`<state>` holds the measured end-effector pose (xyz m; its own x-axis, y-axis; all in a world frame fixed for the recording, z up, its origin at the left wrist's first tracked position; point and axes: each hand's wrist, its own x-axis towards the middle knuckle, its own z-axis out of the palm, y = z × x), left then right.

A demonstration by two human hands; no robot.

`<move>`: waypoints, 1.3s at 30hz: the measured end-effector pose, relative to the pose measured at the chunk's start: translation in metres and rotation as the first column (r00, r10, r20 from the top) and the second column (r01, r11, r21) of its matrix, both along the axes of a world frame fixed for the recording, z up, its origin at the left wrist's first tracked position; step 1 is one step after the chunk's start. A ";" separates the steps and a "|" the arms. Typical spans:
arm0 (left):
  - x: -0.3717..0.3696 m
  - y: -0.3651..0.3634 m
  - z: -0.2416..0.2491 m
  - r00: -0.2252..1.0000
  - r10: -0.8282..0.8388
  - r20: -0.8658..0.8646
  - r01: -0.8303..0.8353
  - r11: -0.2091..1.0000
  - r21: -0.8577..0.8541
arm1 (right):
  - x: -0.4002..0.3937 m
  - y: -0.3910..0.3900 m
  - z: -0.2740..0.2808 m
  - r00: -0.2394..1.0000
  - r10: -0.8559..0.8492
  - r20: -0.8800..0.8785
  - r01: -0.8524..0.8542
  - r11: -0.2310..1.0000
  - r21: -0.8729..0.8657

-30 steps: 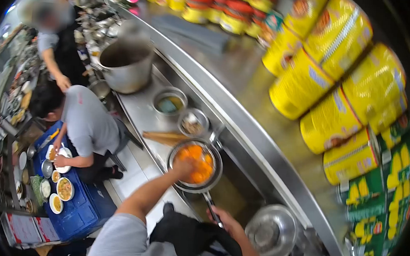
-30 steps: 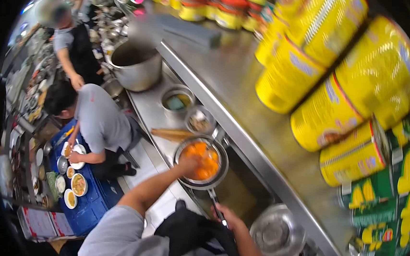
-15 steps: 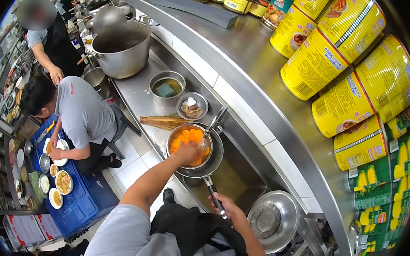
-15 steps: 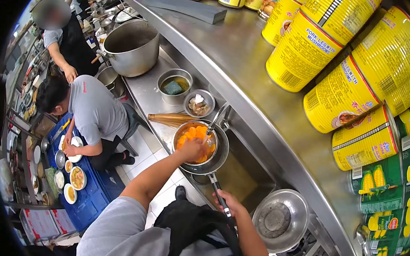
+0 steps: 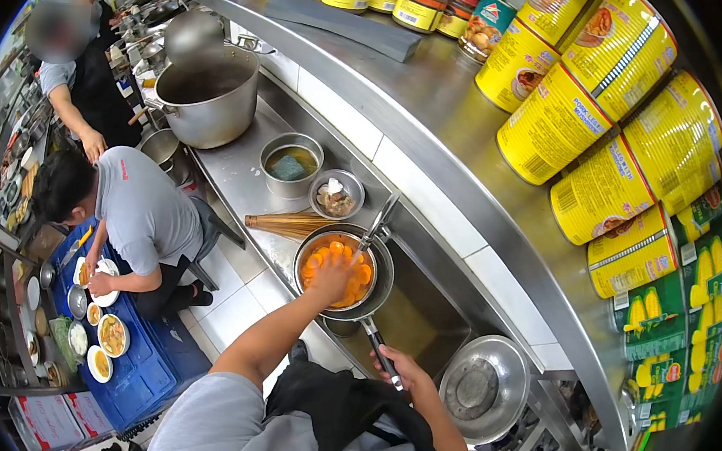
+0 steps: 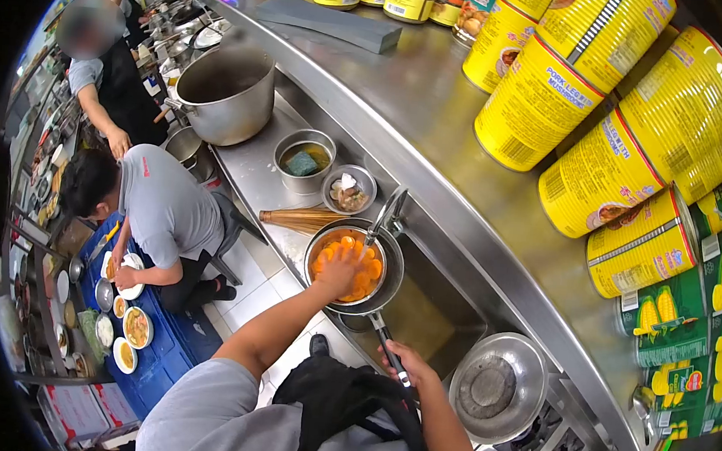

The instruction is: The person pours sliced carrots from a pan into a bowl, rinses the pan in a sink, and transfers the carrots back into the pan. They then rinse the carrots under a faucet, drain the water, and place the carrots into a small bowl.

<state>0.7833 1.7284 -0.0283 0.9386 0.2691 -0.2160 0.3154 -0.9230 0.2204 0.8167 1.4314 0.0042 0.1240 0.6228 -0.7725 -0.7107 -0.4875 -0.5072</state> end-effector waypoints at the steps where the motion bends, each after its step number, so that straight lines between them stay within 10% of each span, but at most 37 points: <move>1: -0.001 0.004 -0.003 0.989 0.145 0.043 -0.148 0.986 0.080 | -0.001 0.001 0.001 1.000 -0.003 0.004 0.003 1.000 -0.003; 8: 0.010 0.001 -0.028 0.980 -0.041 0.197 0.047 0.998 -0.028 | -0.005 0.002 -0.011 0.998 -0.034 0.052 0.034 0.999 0.000; 15: 0.016 0.005 -0.039 0.929 0.343 0.141 -0.340 0.939 -0.044 | 0.002 0.000 -0.034 0.986 0.046 0.161 -0.037 0.997 -0.061; 21: 0.004 -0.002 -0.021 0.991 -0.104 0.082 0.116 0.981 -0.152 | 0.009 -0.010 -0.057 0.997 -0.038 0.064 0.040 0.999 -0.021; 26: 0.010 0.013 -0.039 0.964 0.249 0.093 -0.239 0.965 -0.106 | 0.011 -0.011 -0.063 0.998 -0.046 0.043 0.048 0.998 -0.052; 30: 0.010 -0.009 -0.044 0.936 0.206 0.285 -0.209 0.978 -0.018 | 0.010 -0.010 -0.053 0.996 -0.066 -0.064 0.063 0.997 -0.050; 35: 0.003 0.019 -0.013 0.988 -0.124 -0.093 0.101 0.970 -0.219 | -0.009 -0.009 -0.024 0.990 -0.135 0.044 0.140 0.982 -0.123; 39: -0.006 0.026 -0.012 0.985 0.172 -0.021 -0.173 0.975 -0.136 | -0.006 -0.011 -0.040 0.987 -0.162 0.004 0.161 0.981 -0.112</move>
